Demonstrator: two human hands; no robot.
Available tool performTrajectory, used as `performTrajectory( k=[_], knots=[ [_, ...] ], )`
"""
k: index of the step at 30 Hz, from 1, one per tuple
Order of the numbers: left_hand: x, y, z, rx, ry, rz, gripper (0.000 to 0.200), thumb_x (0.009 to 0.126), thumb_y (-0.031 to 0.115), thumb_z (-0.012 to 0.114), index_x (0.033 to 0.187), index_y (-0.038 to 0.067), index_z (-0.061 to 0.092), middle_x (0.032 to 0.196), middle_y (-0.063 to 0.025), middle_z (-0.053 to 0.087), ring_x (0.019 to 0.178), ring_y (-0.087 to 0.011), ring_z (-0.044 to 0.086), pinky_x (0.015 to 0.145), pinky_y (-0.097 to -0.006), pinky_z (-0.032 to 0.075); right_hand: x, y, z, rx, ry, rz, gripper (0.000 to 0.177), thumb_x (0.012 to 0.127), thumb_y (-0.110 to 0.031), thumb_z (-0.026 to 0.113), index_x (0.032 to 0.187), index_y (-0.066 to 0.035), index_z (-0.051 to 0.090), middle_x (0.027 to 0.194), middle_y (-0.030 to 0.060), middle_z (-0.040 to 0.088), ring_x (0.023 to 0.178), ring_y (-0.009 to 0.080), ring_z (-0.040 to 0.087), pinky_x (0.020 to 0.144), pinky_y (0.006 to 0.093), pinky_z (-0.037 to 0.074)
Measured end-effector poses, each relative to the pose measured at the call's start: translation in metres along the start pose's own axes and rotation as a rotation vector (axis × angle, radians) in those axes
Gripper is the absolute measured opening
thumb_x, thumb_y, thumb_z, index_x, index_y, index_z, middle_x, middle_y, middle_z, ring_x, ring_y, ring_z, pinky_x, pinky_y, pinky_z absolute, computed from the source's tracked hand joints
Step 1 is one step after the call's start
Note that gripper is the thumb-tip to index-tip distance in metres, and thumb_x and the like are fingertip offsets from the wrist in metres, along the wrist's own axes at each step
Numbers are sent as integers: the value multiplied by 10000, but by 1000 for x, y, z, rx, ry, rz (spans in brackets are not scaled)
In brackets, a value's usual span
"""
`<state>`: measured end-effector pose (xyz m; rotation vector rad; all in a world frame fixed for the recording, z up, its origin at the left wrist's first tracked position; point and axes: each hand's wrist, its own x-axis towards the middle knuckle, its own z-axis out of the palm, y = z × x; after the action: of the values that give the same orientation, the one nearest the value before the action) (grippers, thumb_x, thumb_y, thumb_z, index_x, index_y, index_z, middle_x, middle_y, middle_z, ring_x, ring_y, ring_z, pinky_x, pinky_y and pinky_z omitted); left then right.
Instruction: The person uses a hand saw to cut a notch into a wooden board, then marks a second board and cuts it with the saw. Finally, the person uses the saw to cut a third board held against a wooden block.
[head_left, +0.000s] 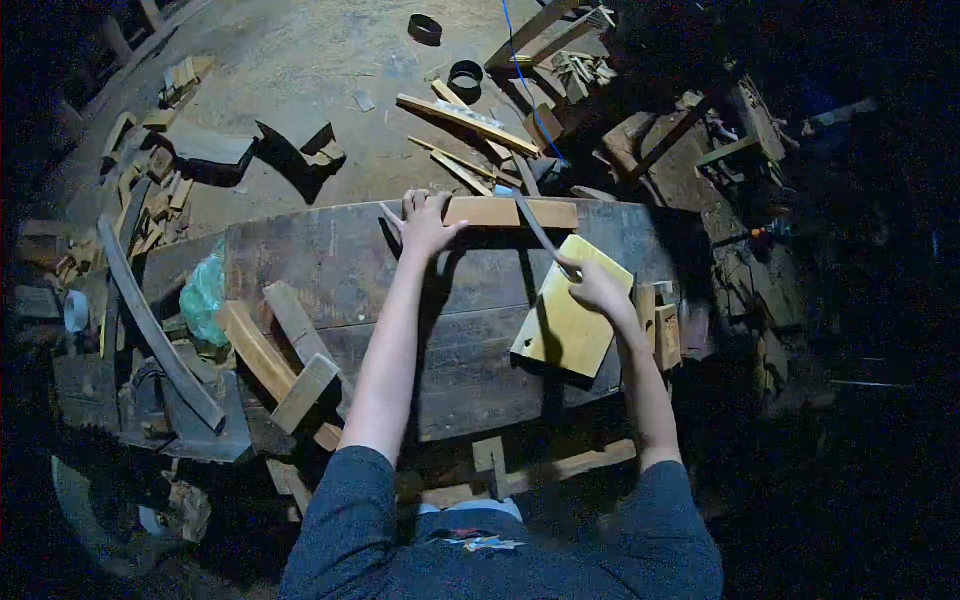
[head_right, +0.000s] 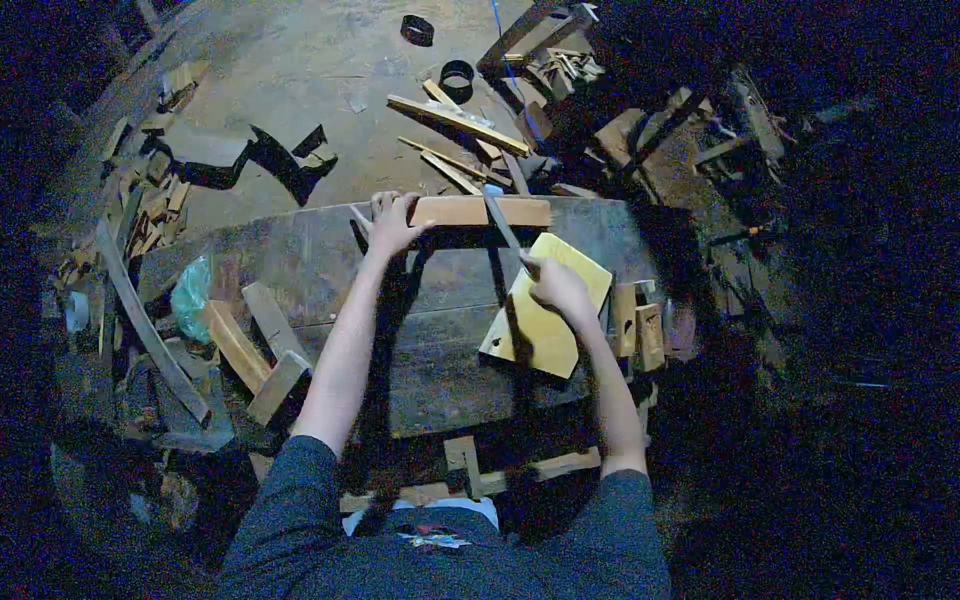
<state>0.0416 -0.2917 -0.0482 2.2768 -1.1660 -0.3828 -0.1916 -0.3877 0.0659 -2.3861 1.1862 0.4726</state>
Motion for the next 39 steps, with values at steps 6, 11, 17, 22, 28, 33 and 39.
performTrajectory(
  k=[6, 11, 17, 22, 28, 33, 39],
  knots=[
    [-6, 6, -8, 101, 29, -7, 555, 592, 530, 556, 1050, 237, 445, 1091, -64, 350, 1117, -250, 196, 841, -622, -46, 139, -5, 40, 92, 140, -27, 276, 590, -178, 536, 843, -71, 571, 768, 190, 562, 736, 307, 557, 628, 384, 443],
    [-5, 4, -12, 127, 54, -1, 545, 591, 529, 557, 1038, 235, 452, 1067, -51, 358, 1098, -239, 217, 844, -626, -29, 145, -62, 9, -110, 57, 213, 208, 618, -154, 523, 788, -51, 586, 837, 172, 571, 782, 284, 562, 656, 368, 450],
    [-4, -2, 2, 97, 95, 35, 538, 582, 536, 559, 1022, 240, 472, 1063, -45, 362, 1091, -235, 233, 835, -644, 6, 75, -37, 16, -58, 107, -55, 433, 663, -110, 449, 1088, -194, 455, 835, 193, 544, 757, 317, 539, 635, 378, 432],
    [-8, 6, -7, 88, 62, -4, 554, 578, 504, 578, 1034, 209, 468, 1052, -60, 372, 1095, -236, 217, 844, -632, 5, -34, -39, 4, -41, 51, -26, 525, 636, -97, 465, 1137, -242, 401, 785, 187, 549, 726, 329, 540, 649, 416, 425],
    [-6, 2, -2, 68, 51, -11, 511, 596, 482, 567, 1034, 241, 463, 1096, -48, 354, 1139, -226, 184, 860, -626, -30, -39, -41, 7, -61, 3, -11, 519, 646, -87, 470, 1132, -256, 407, 790, 181, 551, 712, 319, 542, 643, 404, 432],
    [-7, 5, -9, 86, 23, -6, 532, 600, 496, 555, 1052, 236, 450, 1107, -51, 348, 1146, -226, 177, 861, -617, -65, 53, -67, 15, -189, -2, 3, 320, 624, -97, 478, 938, -107, 537, 765, 185, 552, 736, 314, 543, 626, 393, 435],
    [-6, 6, -8, 122, 1, -41, 527, 600, 490, 556, 1062, 260, 447, 1129, -73, 357, 1151, -226, 175, 857, -618, -70, 164, -72, 49, -172, 73, -75, 233, 638, -149, 487, 856, -90, 547, 807, 177, 557, 745, 308, 550, 636, 386, 438]
  ],
)
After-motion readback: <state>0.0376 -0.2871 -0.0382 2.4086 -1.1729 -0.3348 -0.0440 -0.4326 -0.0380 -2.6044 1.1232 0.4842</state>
